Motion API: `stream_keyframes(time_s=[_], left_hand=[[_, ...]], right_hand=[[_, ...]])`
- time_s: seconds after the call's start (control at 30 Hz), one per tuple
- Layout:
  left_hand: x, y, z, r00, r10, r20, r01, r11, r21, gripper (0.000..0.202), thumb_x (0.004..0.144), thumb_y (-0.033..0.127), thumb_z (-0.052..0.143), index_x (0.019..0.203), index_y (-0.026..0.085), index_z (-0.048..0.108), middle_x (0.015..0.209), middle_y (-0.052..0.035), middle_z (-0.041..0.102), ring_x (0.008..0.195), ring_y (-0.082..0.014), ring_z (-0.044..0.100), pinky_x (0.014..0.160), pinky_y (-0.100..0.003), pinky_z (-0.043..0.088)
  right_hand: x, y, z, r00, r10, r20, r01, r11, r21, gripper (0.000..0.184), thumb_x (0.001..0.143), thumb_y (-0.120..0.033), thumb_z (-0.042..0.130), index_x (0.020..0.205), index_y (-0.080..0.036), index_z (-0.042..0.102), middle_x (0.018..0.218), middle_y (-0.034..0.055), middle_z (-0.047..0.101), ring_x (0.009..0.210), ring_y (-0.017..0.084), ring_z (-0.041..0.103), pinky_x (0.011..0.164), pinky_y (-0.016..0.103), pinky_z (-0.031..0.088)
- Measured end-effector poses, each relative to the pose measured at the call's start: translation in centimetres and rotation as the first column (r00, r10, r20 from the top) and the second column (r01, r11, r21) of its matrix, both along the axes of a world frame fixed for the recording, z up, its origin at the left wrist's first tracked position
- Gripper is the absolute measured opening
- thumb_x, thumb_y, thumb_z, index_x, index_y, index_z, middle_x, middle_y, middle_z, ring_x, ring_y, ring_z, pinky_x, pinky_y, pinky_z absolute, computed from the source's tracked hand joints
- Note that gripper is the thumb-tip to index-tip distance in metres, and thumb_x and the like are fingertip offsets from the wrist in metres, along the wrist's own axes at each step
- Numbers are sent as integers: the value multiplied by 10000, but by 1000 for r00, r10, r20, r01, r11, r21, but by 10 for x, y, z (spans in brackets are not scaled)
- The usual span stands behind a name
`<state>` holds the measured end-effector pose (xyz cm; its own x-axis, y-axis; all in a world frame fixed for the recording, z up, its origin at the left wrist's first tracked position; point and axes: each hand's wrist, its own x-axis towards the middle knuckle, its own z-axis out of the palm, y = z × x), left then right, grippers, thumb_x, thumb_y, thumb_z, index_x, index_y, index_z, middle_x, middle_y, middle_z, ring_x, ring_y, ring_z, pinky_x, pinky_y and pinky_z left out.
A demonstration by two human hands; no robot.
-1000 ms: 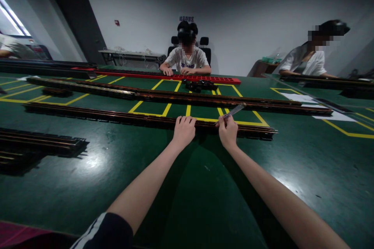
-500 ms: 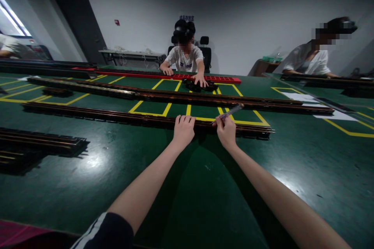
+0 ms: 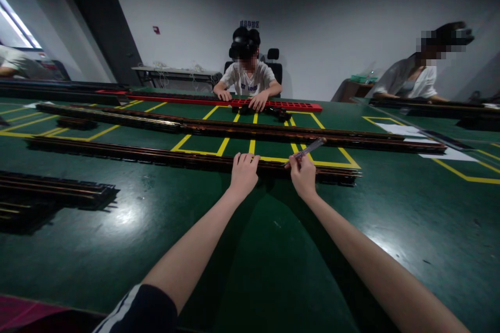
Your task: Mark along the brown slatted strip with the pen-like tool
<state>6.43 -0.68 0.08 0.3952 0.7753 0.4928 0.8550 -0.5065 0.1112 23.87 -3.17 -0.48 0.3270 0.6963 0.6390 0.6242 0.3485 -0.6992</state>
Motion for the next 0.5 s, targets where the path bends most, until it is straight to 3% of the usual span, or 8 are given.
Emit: stream_keyframes(time_s=[0.3,0.5], left_hand=[[-1,-3,3,995,-96,36,97,994,-41,382,893,247,418,1217,146,594,1229,-102,639,1180,-227,545,1118,-451,321],[1,-2,3,996,-75,-38,74,996,-42,457,906,427,442,1239,141,570,1231,-126,630,1157,-265,551,1068,-470,355]], right_hand=[[0,1,-1,999,49,16,-49,999,-21,222,883,-423,467,801,-223,516,670,43,651,673,250,644,764,440,476],[2,0,-1,998,63,15,-62,997,-48,257,890,-457,460,807,-222,521,700,56,654,693,259,645,768,456,479]])
